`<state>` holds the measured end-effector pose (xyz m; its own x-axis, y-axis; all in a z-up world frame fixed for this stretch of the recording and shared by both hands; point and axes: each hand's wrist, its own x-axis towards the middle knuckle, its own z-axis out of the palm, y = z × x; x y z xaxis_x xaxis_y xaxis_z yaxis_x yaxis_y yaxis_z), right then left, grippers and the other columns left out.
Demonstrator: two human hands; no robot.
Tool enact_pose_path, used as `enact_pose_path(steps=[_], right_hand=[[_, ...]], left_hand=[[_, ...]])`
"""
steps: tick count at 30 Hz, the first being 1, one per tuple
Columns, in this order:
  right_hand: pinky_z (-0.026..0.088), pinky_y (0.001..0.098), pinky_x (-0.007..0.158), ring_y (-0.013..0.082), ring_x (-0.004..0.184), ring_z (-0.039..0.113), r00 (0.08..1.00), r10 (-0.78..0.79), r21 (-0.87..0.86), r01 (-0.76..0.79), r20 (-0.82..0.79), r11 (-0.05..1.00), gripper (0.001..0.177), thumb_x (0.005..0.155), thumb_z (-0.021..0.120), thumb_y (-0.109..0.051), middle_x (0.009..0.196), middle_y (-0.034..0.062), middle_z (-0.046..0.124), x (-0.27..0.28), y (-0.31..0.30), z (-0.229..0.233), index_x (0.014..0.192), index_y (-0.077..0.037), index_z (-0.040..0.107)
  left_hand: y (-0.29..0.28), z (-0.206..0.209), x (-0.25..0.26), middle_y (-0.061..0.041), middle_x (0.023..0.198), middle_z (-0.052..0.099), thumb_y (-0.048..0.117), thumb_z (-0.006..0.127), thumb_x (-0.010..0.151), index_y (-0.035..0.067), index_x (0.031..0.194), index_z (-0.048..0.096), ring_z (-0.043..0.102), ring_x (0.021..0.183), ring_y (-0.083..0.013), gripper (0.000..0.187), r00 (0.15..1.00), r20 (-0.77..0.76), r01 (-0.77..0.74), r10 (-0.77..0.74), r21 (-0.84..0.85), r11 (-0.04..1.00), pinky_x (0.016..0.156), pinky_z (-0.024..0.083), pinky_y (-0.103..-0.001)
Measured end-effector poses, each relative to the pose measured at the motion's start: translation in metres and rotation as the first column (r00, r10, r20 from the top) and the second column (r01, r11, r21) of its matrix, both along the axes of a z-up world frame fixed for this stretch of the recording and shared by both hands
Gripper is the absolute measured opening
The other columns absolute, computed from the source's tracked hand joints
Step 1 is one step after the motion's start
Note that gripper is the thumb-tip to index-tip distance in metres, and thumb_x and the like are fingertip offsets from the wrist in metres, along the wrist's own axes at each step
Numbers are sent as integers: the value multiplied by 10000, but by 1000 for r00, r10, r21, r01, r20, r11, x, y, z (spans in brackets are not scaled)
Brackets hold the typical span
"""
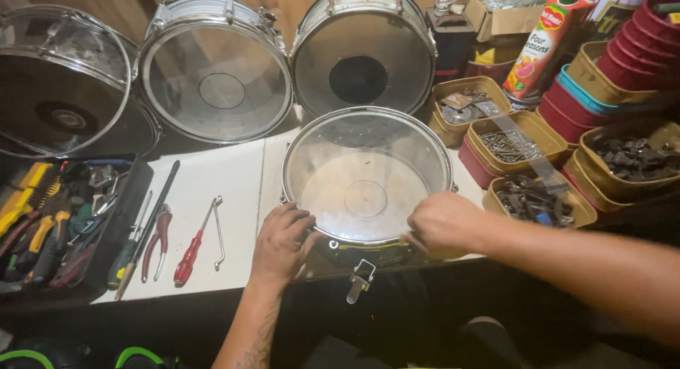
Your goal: The person tunes a snare drum by hand-tightening the lugs and then using a drum key to adjust the tension rods. They tap the drumhead to check the sound and later use a metal file on the drum's rim.
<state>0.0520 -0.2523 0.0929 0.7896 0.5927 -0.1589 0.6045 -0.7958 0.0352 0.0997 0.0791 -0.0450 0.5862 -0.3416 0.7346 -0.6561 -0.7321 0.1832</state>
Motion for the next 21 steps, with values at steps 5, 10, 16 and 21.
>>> enact_pose_path(steps=[5, 10, 16, 21], right_hand=[[554, 572, 767, 471, 859, 733, 821, -483, 295, 563, -305, 772, 525, 905, 524, -433, 741, 269, 726, -12, 6, -29, 719, 0, 755], [534, 487, 654, 357, 658, 695, 456, -566, 471, 872, -687, 130, 439, 809, 725, -405, 664, 232, 687, -2, -8, -105, 761, 25, 799], [502, 351, 375, 266, 387, 609, 417, -398, 502, 854, -817, -136, 425, 920, 698, -351, 517, 186, 590, -28, 10, -75, 741, 34, 675], [509, 305, 388, 235, 412, 638, 577, -303, 625, 775, -759, -89, 458, 962, 700, -351, 565, 214, 656, -39, -9, -80, 721, 38, 679]], left_hand=[[-3, 9, -5, -7, 977, 748, 470, 811, 813, 207, 984, 774, 697, 1116, -288, 315, 1000, -28, -9, 9, 23, 1000, 1037, 509, -445], [-4, 8, -7, 1, 1005, 742, 497, 784, 836, 213, 999, 772, 695, 1131, -257, 328, 1000, 10, -23, 23, 28, 999, 1046, 497, -428], [-9, -5, -9, -10, 1026, 739, 490, 788, 845, 205, 1025, 769, 692, 1144, -268, 338, 999, 23, -23, 24, -16, 1000, 1042, 507, -435], [-10, 0, -13, -33, 1064, 740, 472, 800, 848, 190, 1049, 771, 677, 1188, -303, 347, 998, -53, -29, 25, -86, 996, 1014, 525, -432]])
